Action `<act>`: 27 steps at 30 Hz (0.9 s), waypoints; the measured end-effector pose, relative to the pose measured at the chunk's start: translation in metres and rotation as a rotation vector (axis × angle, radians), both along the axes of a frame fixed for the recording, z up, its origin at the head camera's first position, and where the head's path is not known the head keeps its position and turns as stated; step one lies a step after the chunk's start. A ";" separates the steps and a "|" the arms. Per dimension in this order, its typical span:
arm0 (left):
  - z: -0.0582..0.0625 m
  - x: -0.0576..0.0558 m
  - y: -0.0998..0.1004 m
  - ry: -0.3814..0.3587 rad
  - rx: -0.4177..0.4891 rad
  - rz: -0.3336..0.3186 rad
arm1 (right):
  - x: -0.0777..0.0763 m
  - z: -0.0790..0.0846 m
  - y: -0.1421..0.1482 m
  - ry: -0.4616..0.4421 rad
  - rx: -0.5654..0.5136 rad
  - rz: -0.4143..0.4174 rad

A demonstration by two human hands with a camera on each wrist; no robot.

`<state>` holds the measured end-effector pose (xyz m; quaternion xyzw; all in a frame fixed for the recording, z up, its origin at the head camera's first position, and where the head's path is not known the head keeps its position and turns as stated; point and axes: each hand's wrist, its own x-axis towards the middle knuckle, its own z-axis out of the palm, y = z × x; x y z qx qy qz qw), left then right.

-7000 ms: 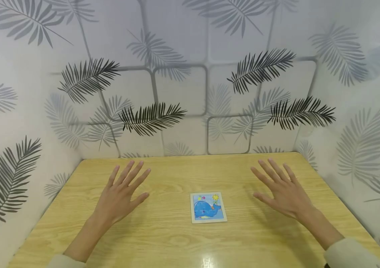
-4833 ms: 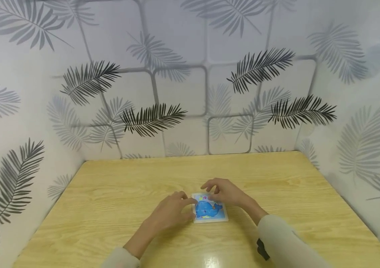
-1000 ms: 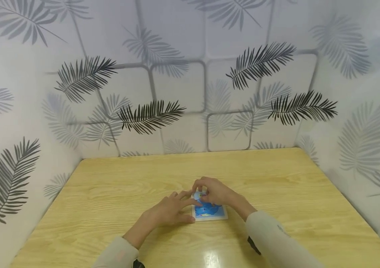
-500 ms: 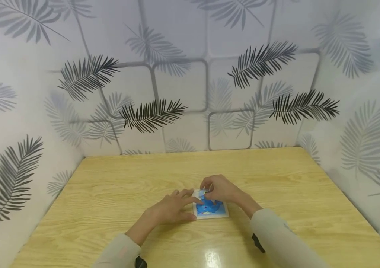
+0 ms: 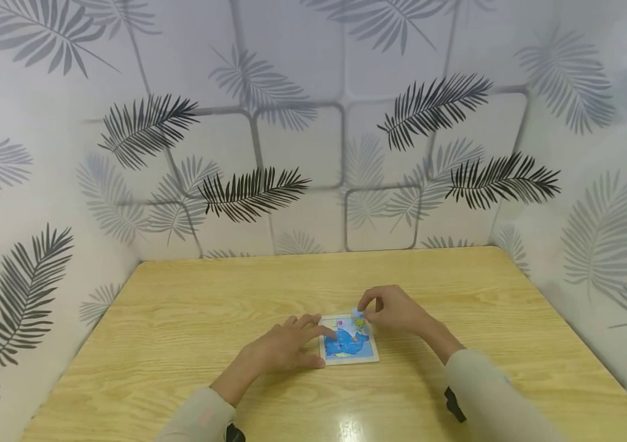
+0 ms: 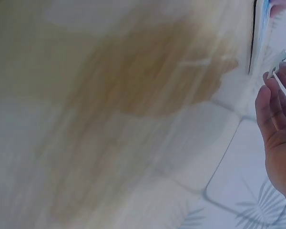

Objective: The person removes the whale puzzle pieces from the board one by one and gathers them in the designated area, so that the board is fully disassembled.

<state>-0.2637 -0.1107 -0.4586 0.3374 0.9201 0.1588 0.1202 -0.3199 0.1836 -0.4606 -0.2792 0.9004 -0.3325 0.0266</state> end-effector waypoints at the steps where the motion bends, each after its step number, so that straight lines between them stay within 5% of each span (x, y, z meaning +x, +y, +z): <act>1: 0.001 0.000 0.001 -0.001 0.004 0.004 | 0.000 0.001 0.005 0.004 0.006 -0.008; 19: 0.005 0.001 0.004 -0.009 -0.081 0.083 | 0.006 -0.002 0.047 0.027 0.076 -0.043; 27: 0.002 -0.002 0.004 -0.025 -0.086 0.085 | 0.005 -0.008 0.051 0.115 0.136 0.015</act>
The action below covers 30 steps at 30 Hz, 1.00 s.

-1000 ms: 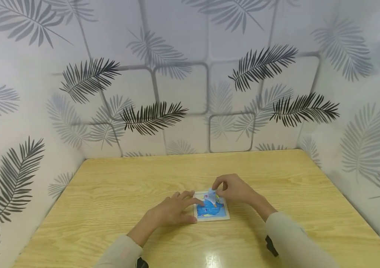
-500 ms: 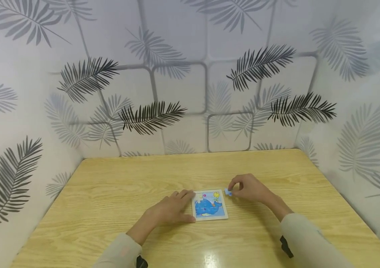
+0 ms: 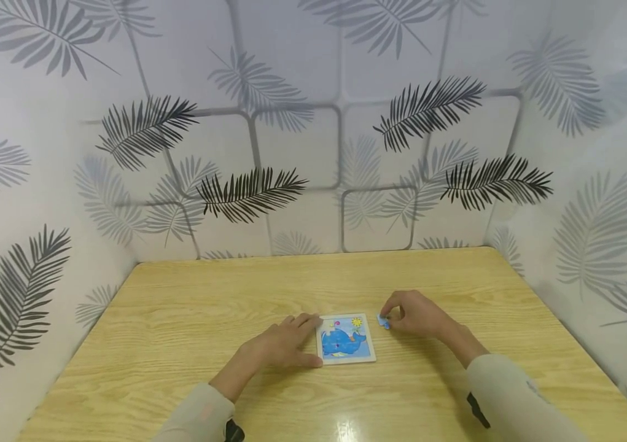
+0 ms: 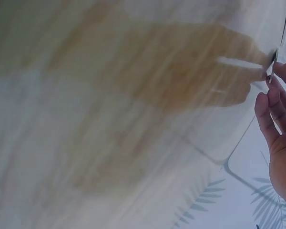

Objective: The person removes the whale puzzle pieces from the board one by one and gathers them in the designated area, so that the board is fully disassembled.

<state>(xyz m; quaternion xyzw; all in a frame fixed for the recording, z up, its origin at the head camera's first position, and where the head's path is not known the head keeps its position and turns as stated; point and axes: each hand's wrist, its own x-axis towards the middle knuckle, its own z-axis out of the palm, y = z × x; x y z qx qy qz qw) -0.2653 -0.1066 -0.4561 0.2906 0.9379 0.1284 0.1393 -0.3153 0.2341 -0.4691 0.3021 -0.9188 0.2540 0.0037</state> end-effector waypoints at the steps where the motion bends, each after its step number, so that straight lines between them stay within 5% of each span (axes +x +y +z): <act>1: 0.000 0.000 0.000 -0.002 0.002 0.001 | 0.000 0.000 0.000 0.010 0.007 0.007; 20: 0.002 -0.002 0.000 -0.036 0.030 0.031 | -0.004 0.003 -0.005 -0.031 0.052 0.031; 30: 0.002 -0.002 0.002 -0.022 0.000 0.033 | -0.006 0.014 -0.015 -0.039 -0.072 0.077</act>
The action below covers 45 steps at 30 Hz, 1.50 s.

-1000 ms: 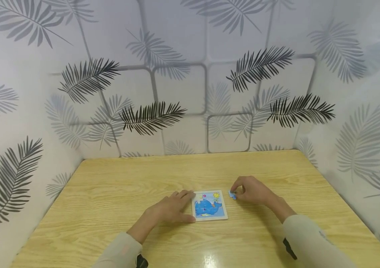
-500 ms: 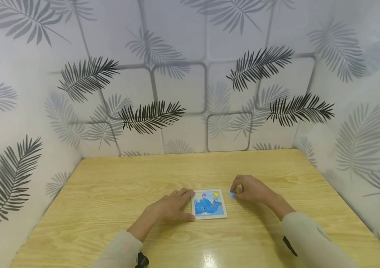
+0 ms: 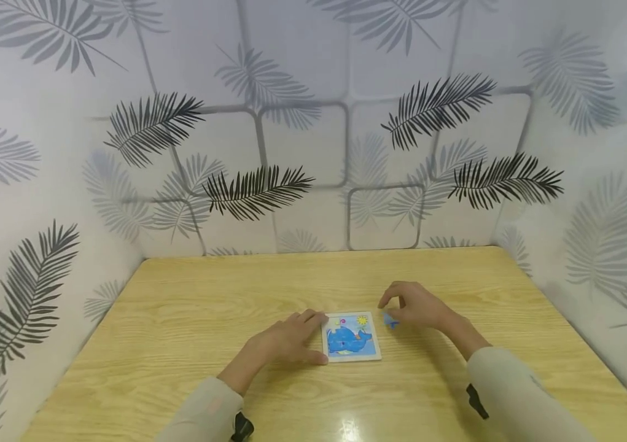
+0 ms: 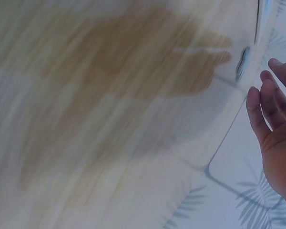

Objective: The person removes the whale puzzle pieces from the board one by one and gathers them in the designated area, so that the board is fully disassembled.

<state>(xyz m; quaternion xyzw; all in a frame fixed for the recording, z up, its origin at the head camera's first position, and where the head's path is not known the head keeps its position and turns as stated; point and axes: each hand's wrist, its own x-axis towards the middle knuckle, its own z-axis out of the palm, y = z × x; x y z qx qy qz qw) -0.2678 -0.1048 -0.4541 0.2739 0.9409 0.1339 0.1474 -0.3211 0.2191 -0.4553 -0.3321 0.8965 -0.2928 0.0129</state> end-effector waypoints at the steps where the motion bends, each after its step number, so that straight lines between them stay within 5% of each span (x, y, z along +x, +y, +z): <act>1: 0.001 -0.001 0.000 -0.006 -0.001 0.010 | -0.001 -0.001 -0.004 -0.005 -0.013 0.020; 7: 0.002 -0.003 0.000 -0.022 -0.008 0.016 | -0.002 -0.007 -0.039 -0.087 -0.041 0.121; 13: 0.002 -0.005 0.001 -0.013 -0.007 -0.005 | -0.004 -0.007 -0.063 -0.071 0.065 0.188; 33: 0.002 -0.007 0.006 -0.027 -0.034 -0.006 | 0.002 -0.002 -0.075 -0.081 0.176 0.190; 45: 0.004 -0.007 0.005 -0.026 -0.034 -0.008 | 0.002 0.000 -0.077 0.039 0.241 0.173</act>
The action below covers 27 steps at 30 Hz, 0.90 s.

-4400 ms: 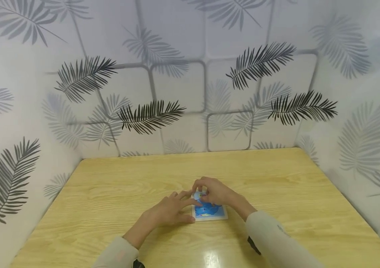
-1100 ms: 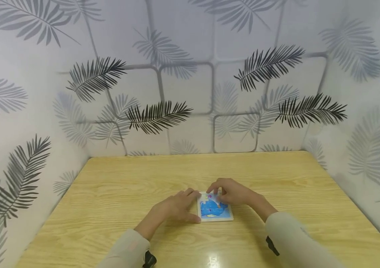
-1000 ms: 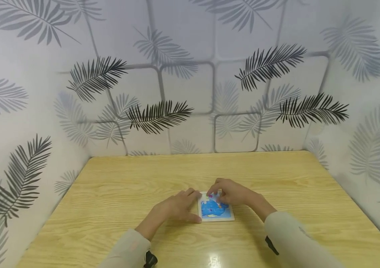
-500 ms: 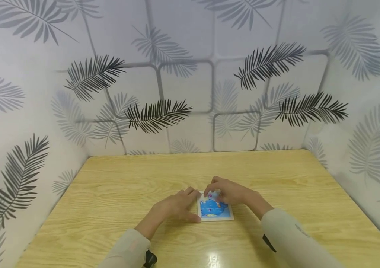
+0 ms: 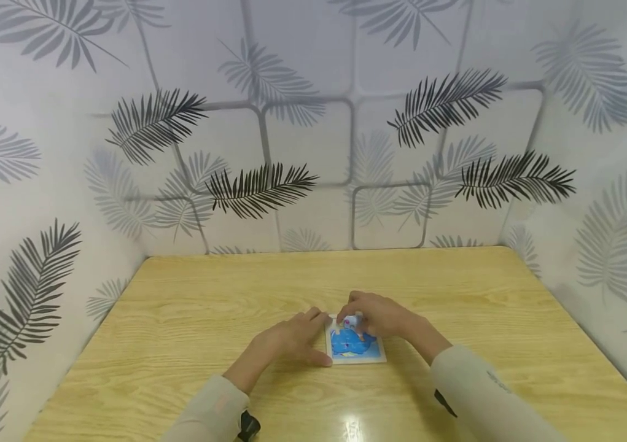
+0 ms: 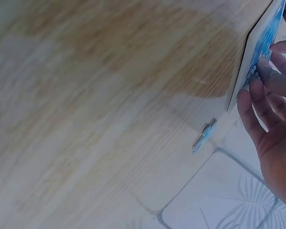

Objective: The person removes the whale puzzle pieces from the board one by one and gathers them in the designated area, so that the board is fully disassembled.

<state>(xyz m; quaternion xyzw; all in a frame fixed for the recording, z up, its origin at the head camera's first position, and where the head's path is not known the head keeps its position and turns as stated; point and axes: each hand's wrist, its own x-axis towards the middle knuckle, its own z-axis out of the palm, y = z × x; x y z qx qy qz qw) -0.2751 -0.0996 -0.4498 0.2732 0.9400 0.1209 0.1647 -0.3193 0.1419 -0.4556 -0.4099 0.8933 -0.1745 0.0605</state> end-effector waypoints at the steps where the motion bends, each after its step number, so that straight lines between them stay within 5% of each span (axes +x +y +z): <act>1: 0.000 0.000 0.000 0.000 0.002 -0.001 | 0.001 0.000 0.000 0.008 -0.001 0.005; 8: -0.001 0.002 0.000 0.010 -0.001 -0.018 | 0.004 -0.001 0.002 0.042 -0.021 0.007; 20: 0.004 0.001 -0.004 0.009 -0.001 -0.021 | -0.001 -0.001 0.019 -0.030 -0.196 -0.049; 27: -0.007 -0.004 -0.002 0.023 -0.002 -0.022 | -0.001 -0.004 0.022 -0.074 -0.187 -0.077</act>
